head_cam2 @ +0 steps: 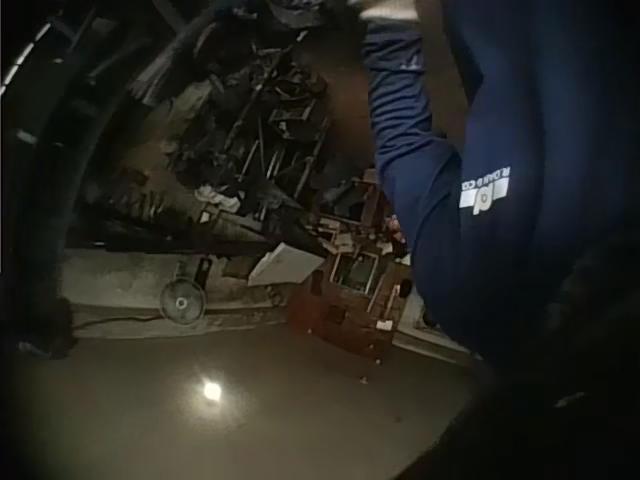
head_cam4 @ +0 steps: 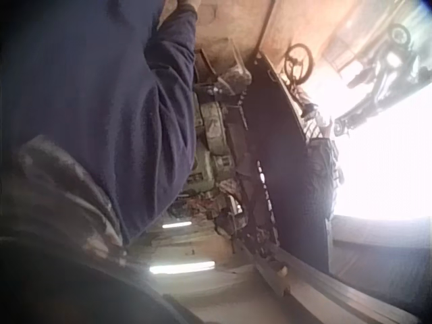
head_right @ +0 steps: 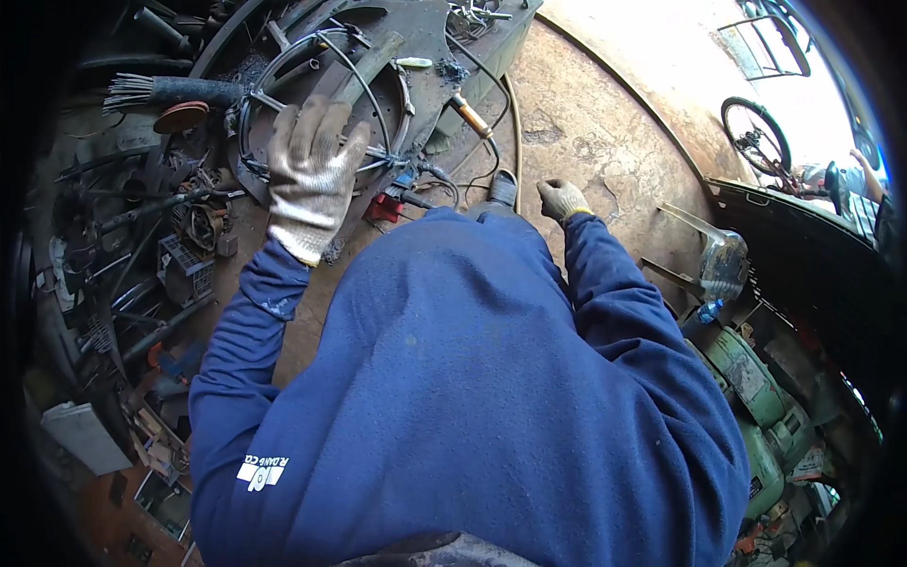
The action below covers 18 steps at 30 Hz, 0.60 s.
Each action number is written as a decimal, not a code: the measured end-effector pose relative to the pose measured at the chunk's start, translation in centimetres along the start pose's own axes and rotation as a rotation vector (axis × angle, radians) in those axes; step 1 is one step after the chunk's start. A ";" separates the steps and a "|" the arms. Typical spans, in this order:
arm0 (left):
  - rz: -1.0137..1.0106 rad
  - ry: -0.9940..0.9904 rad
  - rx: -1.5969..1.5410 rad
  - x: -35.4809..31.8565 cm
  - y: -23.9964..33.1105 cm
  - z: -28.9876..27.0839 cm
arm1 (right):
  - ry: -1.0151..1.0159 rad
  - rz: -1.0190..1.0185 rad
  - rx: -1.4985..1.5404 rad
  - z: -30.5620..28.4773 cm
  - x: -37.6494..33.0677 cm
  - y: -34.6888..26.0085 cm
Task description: The person assembles a metal structure by aligning curved pipes and flat plates, using a welding torch to join the components while wearing protective gloves. The person subsequently uses a wrench to tighten bolts on the assembled frame.
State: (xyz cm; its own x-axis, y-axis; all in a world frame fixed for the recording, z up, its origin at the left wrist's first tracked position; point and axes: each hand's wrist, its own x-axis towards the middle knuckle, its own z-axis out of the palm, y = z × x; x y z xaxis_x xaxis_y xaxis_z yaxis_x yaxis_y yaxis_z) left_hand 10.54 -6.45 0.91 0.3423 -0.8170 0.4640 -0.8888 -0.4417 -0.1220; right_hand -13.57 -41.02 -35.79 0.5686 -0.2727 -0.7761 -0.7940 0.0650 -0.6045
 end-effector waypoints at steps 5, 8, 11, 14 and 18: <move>0.086 -0.368 0.056 0.4 -0.4 -0.4 | -0.015 0.041 -0.155 -0.5 -0.6 -1.8; 0.062 -0.401 0.072 0.1 -0.3 -0.8 | -0.053 0.011 -0.304 -0.5 -0.6 -1.3; 0.077 -0.395 0.075 1.7 0.0 -0.9 | -0.096 -0.140 -0.550 -4.5 1.3 4.3; 0.002 -0.400 0.135 0.9 0.7 -0.2 | -0.201 -0.437 -1.274 -4.6 2.0 5.3; -0.114 -0.251 0.080 1.7 3.1 -2.0 | -0.167 -0.505 -1.165 -4.9 0.9 3.2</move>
State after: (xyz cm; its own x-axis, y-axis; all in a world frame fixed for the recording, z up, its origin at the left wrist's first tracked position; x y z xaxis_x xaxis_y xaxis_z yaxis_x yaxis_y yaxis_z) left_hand 7.77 -8.42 3.04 0.5121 -0.8222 0.2484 -0.8170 -0.5555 -0.1545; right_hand -16.69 -45.76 -37.56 0.8133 0.1073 -0.5718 -0.1536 -0.9084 -0.3889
